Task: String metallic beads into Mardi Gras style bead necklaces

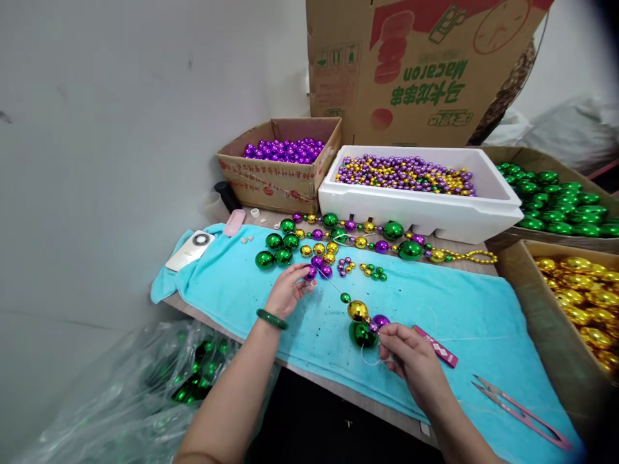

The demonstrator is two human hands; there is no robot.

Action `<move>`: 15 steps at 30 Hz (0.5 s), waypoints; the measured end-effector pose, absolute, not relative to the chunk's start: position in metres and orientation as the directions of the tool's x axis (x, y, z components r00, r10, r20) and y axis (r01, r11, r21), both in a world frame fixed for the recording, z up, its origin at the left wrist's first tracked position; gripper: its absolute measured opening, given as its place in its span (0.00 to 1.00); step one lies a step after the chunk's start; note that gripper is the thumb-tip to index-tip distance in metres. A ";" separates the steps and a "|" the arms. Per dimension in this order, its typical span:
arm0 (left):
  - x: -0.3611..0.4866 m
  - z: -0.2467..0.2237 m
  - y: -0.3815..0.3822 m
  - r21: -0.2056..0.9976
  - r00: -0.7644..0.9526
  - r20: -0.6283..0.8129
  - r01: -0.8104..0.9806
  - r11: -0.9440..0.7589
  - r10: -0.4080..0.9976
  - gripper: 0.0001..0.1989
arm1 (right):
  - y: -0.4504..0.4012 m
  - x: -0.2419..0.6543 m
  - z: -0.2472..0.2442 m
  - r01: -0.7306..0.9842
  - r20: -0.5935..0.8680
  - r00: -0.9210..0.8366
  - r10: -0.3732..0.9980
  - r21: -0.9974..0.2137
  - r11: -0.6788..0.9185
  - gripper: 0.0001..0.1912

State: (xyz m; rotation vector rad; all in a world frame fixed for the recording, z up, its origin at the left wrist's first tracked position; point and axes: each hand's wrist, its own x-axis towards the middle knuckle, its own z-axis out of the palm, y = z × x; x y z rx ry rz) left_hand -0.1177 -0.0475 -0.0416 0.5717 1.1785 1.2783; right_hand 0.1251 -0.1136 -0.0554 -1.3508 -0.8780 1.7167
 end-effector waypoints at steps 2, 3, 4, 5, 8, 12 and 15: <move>-0.120 -0.035 -0.050 0.812 -0.101 -0.353 -0.527 0.251 0.930 0.13 | -0.114 0.125 -0.056 -0.149 -0.453 -0.138 0.881 -0.870 -0.471 0.16; -0.120 -0.033 -0.051 0.802 -0.097 -0.348 -0.546 0.243 0.932 0.13 | -0.115 0.124 -0.056 -0.149 -0.455 -0.134 0.881 -0.869 -0.471 0.16; -0.120 -0.032 -0.052 0.796 -0.092 -0.342 -0.557 0.236 0.935 0.13 | -0.115 0.124 -0.056 -0.149 -0.455 -0.130 0.881 -0.869 -0.472 0.16; -0.120 -0.031 -0.053 0.793 -0.087 -0.335 -0.564 0.230 0.938 0.13 | -0.115 0.123 -0.056 -0.147 -0.457 -0.127 0.880 -0.869 -0.472 0.16; -0.119 -0.031 -0.055 0.794 -0.074 -0.310 -0.569 0.215 0.948 0.14 | -0.115 0.122 -0.054 -0.139 -0.457 -0.124 0.881 -0.871 -0.471 0.15; -0.118 -0.030 -0.056 0.807 -0.077 -0.297 -0.553 0.207 0.952 0.14 | -0.115 0.124 -0.054 -0.112 -0.447 -0.130 0.885 -0.880 -0.461 0.14; -0.118 -0.028 -0.056 0.826 -0.092 -0.289 -0.528 0.199 0.953 0.15 | -0.115 0.125 -0.054 -0.075 -0.435 -0.132 0.891 -0.892 -0.447 0.14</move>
